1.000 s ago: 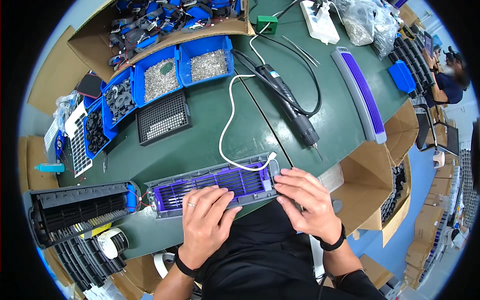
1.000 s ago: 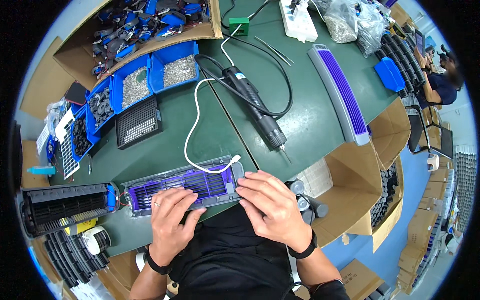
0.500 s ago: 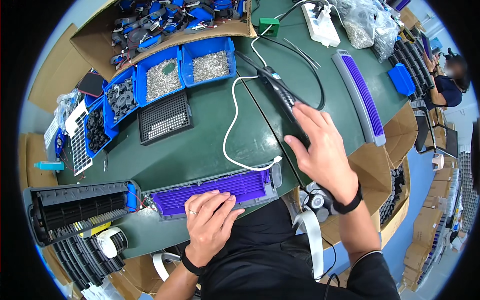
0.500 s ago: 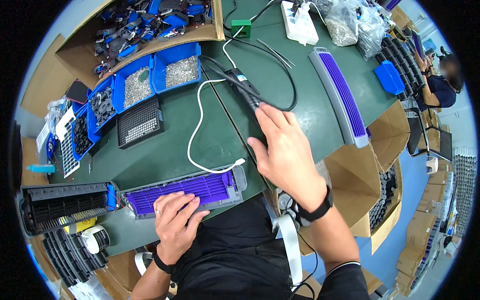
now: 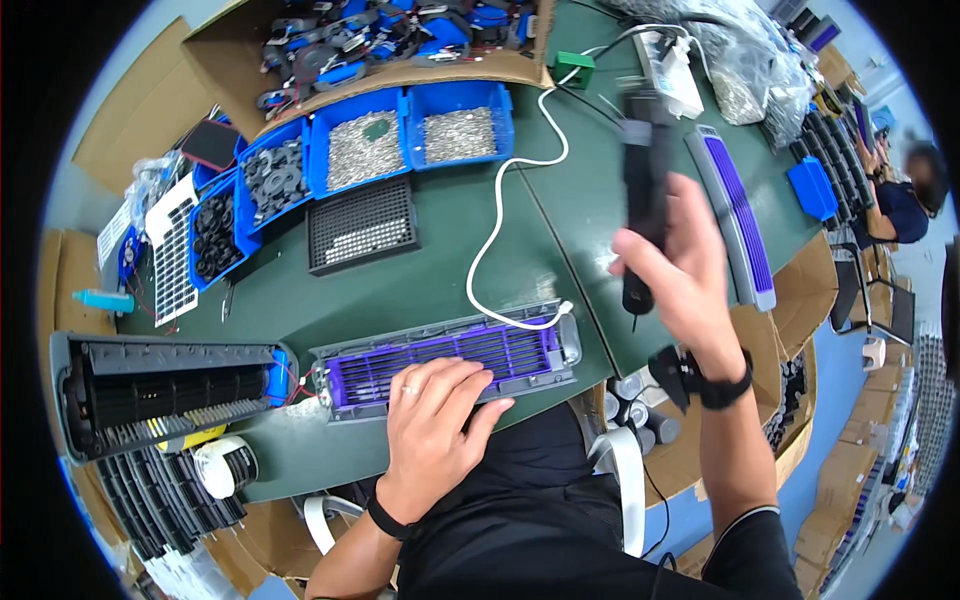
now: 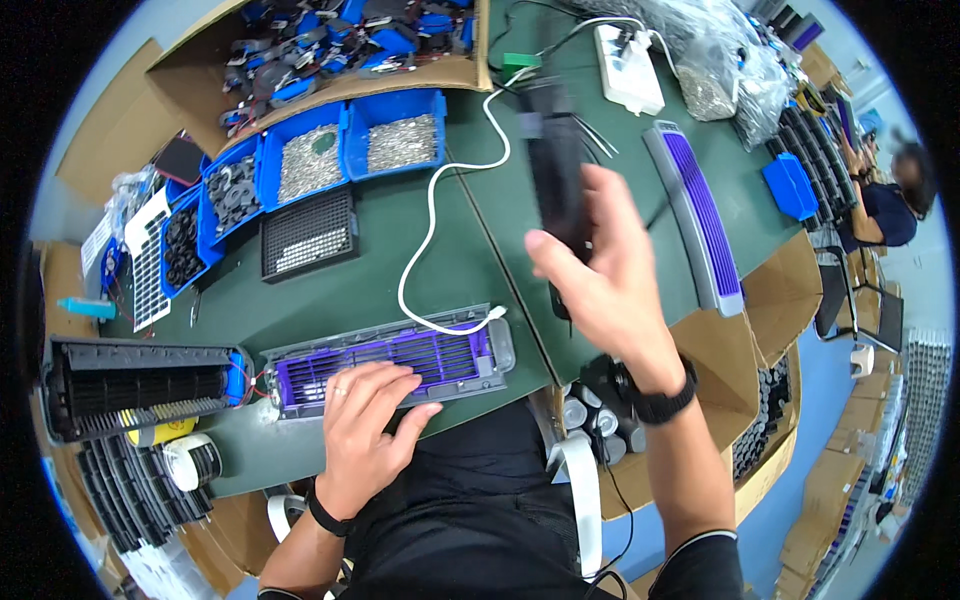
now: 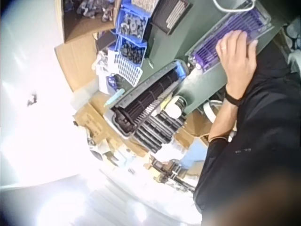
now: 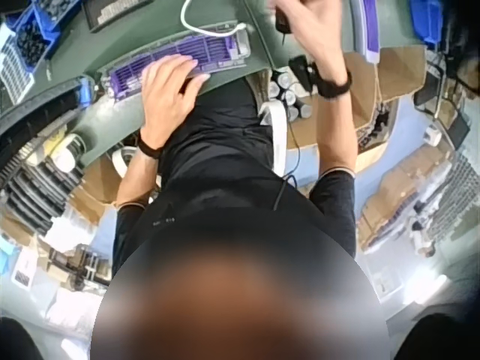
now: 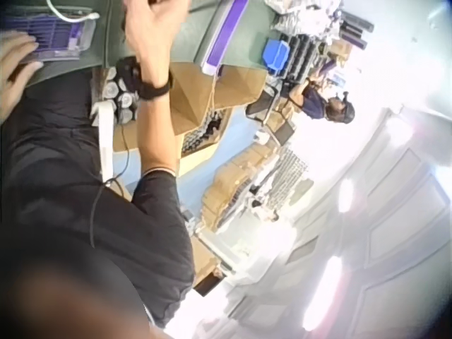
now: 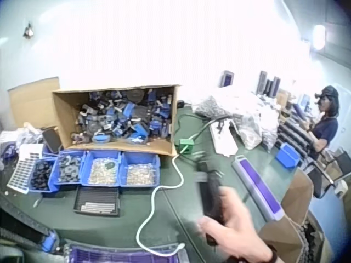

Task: The person assembles a small electronic device, likely a fan, using a soldering iron to attach wires to a green circuit board. They handle a purple plastic grille and a black fan housing, connecting components and securing them with screws. The process involves precise hand movements and tool usage on a cluttered workbench.

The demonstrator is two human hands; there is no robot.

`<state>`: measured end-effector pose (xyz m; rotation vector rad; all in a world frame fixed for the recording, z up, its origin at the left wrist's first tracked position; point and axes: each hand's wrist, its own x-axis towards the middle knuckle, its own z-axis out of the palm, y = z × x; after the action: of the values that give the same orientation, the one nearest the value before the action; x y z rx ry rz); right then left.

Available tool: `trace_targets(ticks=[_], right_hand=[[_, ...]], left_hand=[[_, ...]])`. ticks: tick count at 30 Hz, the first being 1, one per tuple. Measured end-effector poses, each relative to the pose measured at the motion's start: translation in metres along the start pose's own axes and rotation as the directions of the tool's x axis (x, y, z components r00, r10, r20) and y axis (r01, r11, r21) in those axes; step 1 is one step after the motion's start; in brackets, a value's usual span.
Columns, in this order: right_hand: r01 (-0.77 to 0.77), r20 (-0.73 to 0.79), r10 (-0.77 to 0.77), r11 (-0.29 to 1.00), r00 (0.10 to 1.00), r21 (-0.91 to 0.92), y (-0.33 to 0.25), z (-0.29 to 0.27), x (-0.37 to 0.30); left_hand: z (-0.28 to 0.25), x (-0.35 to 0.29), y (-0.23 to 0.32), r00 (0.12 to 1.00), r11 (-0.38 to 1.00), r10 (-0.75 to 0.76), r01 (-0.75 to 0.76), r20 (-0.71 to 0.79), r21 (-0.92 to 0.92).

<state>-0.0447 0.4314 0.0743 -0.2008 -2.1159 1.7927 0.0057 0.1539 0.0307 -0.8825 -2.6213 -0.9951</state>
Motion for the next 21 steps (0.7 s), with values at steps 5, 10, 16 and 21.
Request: trace_targets(ticks=[5,10,16,21], right_hand=[[-0.081,0.074,0.049,0.839,0.996,0.537,-0.054,0.003,-0.019],[0.111,-0.044,-0.104,0.823,0.994,0.557,-0.053,0.022,-0.032],[0.168,-0.112,-0.127,0.816,0.986,0.553,-0.053,0.035,-0.042],[0.173,-0.073,-0.159,0.818,0.984,0.549,-0.049,0.038,-0.047]], left_hand=[[0.002,0.008,0.009,0.999,1.000,0.012,-0.011,0.051,-0.009],[0.011,0.013,0.019,0.992,0.999,0.039,-0.037,0.123,-0.020],[0.003,0.049,0.014,0.971,0.999,0.043,-0.044,0.236,-0.004],[0.003,0.064,-0.003,0.949,0.997,0.003,0.020,0.314,-0.069]])
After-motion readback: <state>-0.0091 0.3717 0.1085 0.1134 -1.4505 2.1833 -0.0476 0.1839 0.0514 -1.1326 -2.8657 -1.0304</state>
